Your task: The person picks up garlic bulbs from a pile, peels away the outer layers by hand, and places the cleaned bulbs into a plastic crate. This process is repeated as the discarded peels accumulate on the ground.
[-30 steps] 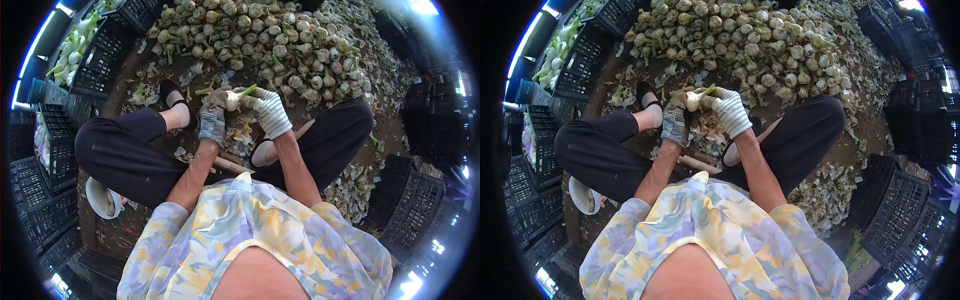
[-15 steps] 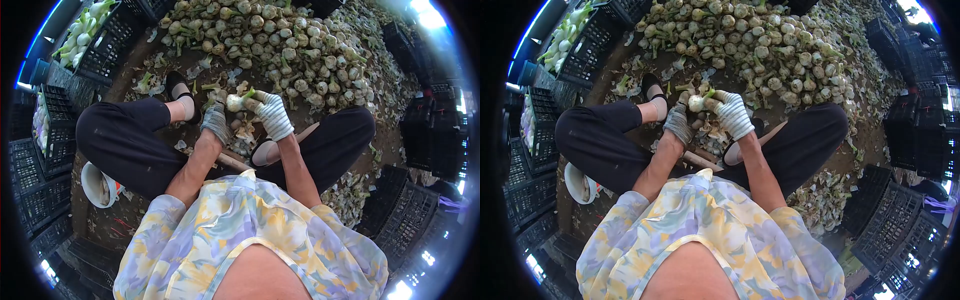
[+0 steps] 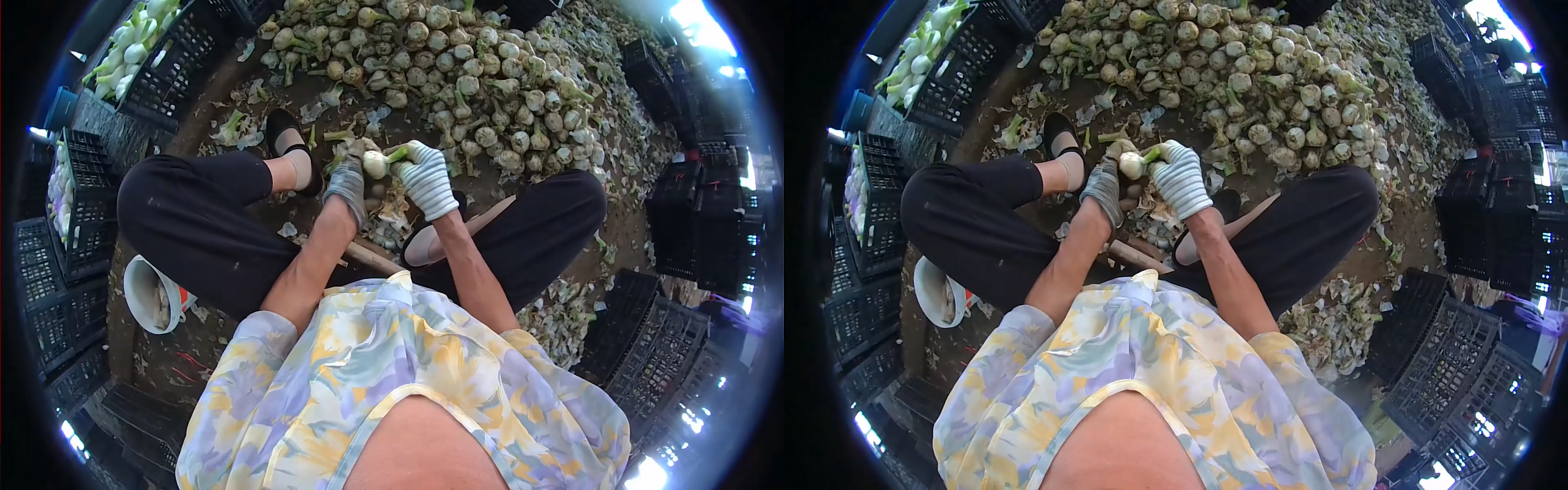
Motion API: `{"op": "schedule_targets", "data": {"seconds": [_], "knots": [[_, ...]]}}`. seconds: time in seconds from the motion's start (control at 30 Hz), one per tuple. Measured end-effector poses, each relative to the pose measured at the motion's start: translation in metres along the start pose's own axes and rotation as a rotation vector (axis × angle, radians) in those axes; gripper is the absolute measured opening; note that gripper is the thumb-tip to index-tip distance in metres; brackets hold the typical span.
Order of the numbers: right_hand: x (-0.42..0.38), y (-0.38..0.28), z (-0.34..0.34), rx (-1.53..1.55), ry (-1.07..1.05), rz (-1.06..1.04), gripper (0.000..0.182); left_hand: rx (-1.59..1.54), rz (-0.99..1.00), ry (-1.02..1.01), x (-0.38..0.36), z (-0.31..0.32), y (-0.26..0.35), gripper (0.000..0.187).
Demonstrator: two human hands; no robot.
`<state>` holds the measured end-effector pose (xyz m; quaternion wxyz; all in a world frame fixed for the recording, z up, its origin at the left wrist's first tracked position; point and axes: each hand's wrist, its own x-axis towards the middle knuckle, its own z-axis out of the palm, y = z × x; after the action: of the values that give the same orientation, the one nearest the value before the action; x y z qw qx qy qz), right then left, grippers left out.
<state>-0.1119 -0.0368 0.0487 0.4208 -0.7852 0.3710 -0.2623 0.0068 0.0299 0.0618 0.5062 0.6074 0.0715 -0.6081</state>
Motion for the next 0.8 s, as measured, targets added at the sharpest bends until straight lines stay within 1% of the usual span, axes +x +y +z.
{"op": "schedule_targets", "data": {"seconds": [0.07,0.1,0.13,0.17,0.2,0.23,0.27,0.33,0.37,0.4,0.43,0.47,0.5,0.53,0.57,0.6,0.63,0.67,0.7,0.73,0.77,0.8], "knots": [[0.001,-0.009,-0.003,0.004,0.006,-0.048,0.020,-0.116,-0.167,-0.279,0.003,-0.012,0.008,0.051],[0.002,-0.008,-0.003,0.204,-0.016,0.059,0.018,-0.157,-0.218,-0.326,0.005,-0.014,0.011,0.047],[0.003,-0.007,-0.004,0.405,-0.038,0.168,0.017,-0.160,-0.212,-0.326,0.003,-0.014,0.010,0.047],[0.000,-0.018,-0.017,0.392,-0.097,0.236,0.019,-0.123,-0.151,-0.244,0.002,-0.013,0.007,0.047],[-0.005,-0.034,-0.030,0.424,-0.136,0.252,0.019,-0.087,-0.089,-0.164,0.003,-0.010,0.005,0.046],[-0.012,-0.037,-0.028,0.593,-0.109,0.310,0.018,-0.212,-0.032,-0.051,0.022,-0.006,-0.006,0.050],[-0.017,-0.037,-0.025,0.761,-0.077,0.370,0.017,-0.211,-0.033,-0.057,0.022,-0.006,-0.008,0.050],[-0.019,-0.031,-0.014,0.647,0.078,0.390,0.015,0.213,0.240,-0.052,0.020,-0.004,-0.015,0.055],[-0.016,-0.027,-0.011,0.882,0.151,0.443,0.014,0.217,0.245,-0.070,0.014,0.001,-0.016,0.055],[-0.013,-0.025,-0.013,1.012,0.169,0.478,0.014,0.341,0.602,-0.058,0.004,0.006,-0.015,0.047],[-0.010,-0.024,-0.018,0.977,0.141,0.468,0.014,0.456,0.963,-0.038,-0.004,0.010,-0.013,0.043],[-0.009,-0.026,-0.022,0.942,0.106,0.463,0.013,0.564,1.322,-0.005,-0.008,0.012,-0.010,0.044],[-0.008,-0.041,-0.028,0.941,0.101,0.459,0.013,0.439,1.299,-0.053,-0.001,0.011,-0.009,0.042],[-0.008,-0.057,-0.035,0.778,0.066,0.376,0.013,0.438,1.298,-0.045,0.004,0.007,-0.009,0.042],[-0.010,-0.065,-0.039,0.618,0.035,0.297,0.013,0.257,1.046,-0.175,-0.001,0.004,-0.006,0.035],[-0.008,-0.045,-0.037,0.662,-0.003,0.261,0.015,0.082,0.784,-0.294,-0.007,0.000,-0.003,0.030],[-0.011,-0.027,-0.034,0.875,-0.009,0.367,0.016,-0.066,0.423,-0.500,-0.013,-0.008,0.006,0.021],[-0.011,-0.027,-0.035,1.086,-0.015,0.469,0.017,-0.061,0.419,-0.497,-0.015,-0.009,0.009,0.021],[-0.014,-0.026,-0.041,1.163,-0.064,0.501,0.019,-0.133,0.229,-0.449,-0.016,-0.009,0.011,0.028],[-0.015,-0.027,-0.041,1.168,-0.066,0.503,0.019,-0.204,0.040,-0.396,-0.015,-0.009,0.013,0.035],[-0.015,-0.026,-0.040,1.167,-0.051,0.501,0.019,-0.199,0.039,-0.391,-0.004,-0.009,0.010,0.035],[-0.014,-0.027,-0.039,1.168,-0.032,0.496,0.019,-0.031,0.354,-0.327,0.018,-0.011,0.002,0.032]]}}
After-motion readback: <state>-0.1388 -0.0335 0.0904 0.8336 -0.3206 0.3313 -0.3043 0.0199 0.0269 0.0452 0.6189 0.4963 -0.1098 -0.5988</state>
